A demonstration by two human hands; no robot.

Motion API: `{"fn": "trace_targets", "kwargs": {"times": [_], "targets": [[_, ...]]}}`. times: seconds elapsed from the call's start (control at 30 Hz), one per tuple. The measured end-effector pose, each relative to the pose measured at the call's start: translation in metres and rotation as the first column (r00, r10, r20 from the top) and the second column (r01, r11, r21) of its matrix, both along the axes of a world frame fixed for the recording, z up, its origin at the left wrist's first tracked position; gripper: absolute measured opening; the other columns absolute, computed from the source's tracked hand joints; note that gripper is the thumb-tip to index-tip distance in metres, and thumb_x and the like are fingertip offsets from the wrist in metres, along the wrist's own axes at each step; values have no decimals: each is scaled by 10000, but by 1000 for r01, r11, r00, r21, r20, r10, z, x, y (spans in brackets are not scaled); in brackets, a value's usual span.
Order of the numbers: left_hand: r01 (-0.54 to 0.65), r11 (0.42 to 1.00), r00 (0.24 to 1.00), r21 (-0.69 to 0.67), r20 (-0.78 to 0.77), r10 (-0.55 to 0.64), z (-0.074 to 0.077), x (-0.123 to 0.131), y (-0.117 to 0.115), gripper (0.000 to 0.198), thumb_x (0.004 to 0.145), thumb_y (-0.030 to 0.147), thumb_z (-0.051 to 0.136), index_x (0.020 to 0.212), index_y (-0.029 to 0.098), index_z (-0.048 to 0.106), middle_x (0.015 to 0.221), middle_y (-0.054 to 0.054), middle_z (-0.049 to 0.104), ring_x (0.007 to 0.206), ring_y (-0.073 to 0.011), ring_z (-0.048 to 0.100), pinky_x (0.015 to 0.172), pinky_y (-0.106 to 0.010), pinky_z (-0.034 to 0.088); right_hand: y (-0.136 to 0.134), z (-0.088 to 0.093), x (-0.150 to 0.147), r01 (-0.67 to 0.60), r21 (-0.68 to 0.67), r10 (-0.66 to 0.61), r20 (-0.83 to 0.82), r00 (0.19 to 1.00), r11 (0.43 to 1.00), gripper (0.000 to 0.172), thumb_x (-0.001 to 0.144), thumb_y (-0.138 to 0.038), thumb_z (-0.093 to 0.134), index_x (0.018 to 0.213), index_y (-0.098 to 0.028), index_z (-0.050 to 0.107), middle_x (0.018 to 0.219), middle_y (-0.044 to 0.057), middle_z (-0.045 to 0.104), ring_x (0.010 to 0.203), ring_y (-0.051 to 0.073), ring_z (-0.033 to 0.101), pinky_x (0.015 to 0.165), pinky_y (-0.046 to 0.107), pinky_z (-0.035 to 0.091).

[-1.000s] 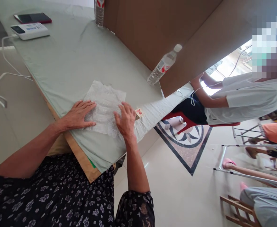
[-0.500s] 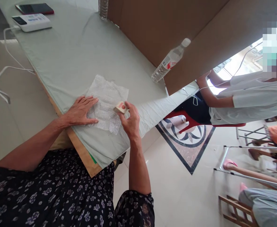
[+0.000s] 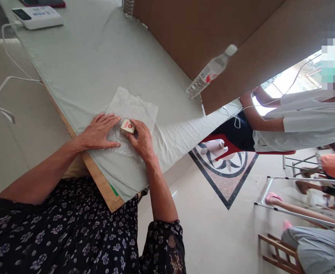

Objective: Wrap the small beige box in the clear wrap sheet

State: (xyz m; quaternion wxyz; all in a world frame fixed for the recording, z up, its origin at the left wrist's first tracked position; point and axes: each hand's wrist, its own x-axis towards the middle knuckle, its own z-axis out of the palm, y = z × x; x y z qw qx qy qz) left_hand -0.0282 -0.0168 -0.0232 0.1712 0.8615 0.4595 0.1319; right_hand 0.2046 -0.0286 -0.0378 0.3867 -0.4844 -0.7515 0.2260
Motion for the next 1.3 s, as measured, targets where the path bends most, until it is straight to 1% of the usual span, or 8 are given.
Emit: {"fn": "trace_targets", "kwargs": {"times": [0.27,0.5,0.77,0.87,0.93,1.03,1.17,1.3], "targets": [[-1,1000,1000,-12,-14,0,-2,0,1,948,851,584,699,1625,148,368,1681,-164,433,1600,-362,322,1334,-519,132,2,-7,-3,11,-6,-11,10,1000,1000,465,919,-278,703,1375,-298,618,1377,80,707,1309,269,644,1117,471,535],[-9,1000,999,-22,-53,7,1,0,0,950,858,572,694,1627,130,356,1687,-173,421,1605,-355,311,1336,-515,124,4,-4,-1,-29,-21,29,2,1000,999,464,914,-289,701,1372,-279,629,1400,86,701,1295,264,652,1113,451,534],[-7,1000,1000,-12,12,8,0,0,0,926,841,562,710,1613,162,390,1674,-172,444,1591,-374,338,1326,-539,150,5,-1,-3,-31,-17,32,44,999,999,478,925,-299,688,1396,-262,611,1405,104,689,1319,256,641,1139,448,511],[-6,1000,997,-17,71,8,0,-1,2,914,841,569,705,1605,170,404,1667,-173,453,1582,-383,352,1322,-558,167,-9,12,3,41,39,-45,90,995,998,493,933,-355,698,1412,-279,610,1478,124,630,1413,295,570,1200,520,448],[-8,1000,990,-21,143,11,1,-5,1,887,857,570,679,1596,160,413,1659,-177,461,1580,-386,352,1314,-561,212,-27,23,8,125,116,-136,97,986,985,428,956,-375,678,1374,-292,641,1483,124,619,1416,315,558,1201,559,427],[-37,999,965,-25,259,42,4,-14,-2,806,901,563,615,1576,158,443,1634,-165,495,1582,-374,350,1295,-554,287,-60,32,11,51,149,-83,215,973,988,270,980,-359,664,1240,-302,707,1319,91,722,1237,294,664,1087,525,491],[-48,999,951,21,305,39,8,-25,-15,706,892,550,626,1497,194,556,1555,-135,582,1548,-372,408,1296,-556,305,-84,25,-1,-96,115,35,443,896,989,169,967,-292,679,1124,-267,737,1274,104,759,1141,295,686,996,496,493],[49,996,966,72,248,-66,14,-27,-29,638,847,510,709,1409,214,643,1555,-140,576,1539,-392,416,1293,-562,307,-77,15,-14,-38,190,-51,441,896,981,204,1018,-174,542,974,-243,729,1132,86,806,1017,259,701,970,472,467]]}}
